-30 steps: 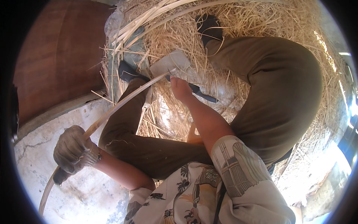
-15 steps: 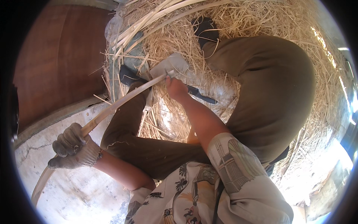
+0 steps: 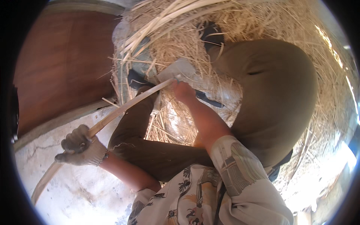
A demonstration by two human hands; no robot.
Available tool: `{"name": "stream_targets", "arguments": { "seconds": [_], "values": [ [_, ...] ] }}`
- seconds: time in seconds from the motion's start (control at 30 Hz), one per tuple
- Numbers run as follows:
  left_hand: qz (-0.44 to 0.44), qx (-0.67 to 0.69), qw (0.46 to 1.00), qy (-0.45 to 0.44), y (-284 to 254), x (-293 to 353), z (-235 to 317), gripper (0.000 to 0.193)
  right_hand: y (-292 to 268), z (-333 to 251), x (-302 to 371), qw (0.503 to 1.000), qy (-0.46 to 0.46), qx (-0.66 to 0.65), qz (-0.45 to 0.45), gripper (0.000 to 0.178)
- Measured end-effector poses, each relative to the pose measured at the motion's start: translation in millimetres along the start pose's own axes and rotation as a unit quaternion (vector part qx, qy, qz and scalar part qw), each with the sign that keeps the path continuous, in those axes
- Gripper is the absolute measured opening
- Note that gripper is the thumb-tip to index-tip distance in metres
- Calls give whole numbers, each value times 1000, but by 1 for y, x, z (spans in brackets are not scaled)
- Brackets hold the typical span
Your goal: The person sits on a straw-covered floor and uses a knife to split a long bamboo stalk into thin strips. They hold the bamboo with a gloved left hand and carefully shave and separate the material with the knife in their right hand.
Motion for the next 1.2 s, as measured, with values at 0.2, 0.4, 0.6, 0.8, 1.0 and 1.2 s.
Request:
{"name": "stream_targets", "arguments": {
  "seconds": [0.2, 0.4, 0.6, 0.8, 1.0, 1.2],
  "values": [
    [-23, -5, 1000, -12, 3, -4, 0, 64, -7, -3, -2, 1000, 1, 28, -3, 70],
    [-13, -6, 1000, 15, 0, 1, -2, 66, -6, 13, -11, 994, 25, 109, 9, 63],
    [7, -17, 1000, 21, -5, 1, 1, 66, -23, 21, -23, 986, -7, 166, -32, 59],
    [-137, 47, 989, -39, -7, 1, 3, 63, -3, 55, -34, 996, -80, -23, -23, 66],
    [-265, 102, 957, -60, -21, -8, -1, 56, 4, 16, -21, 993, -64, -91, -34, 69],
    [-254, 103, 960, -49, -33, -6, 1, 59, -41, -87, 53, 984, -87, -43, -150, 70]
  ]
}}
Point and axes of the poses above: each hand's wrist, its own x-axis away from the middle knuckle, its own y-axis out of the palm, z = x × y, the point moved 3 cm from there along -x, towards the middle knuckle, and after that the axes turned 8 degrees about z, right-handed, at the moved point
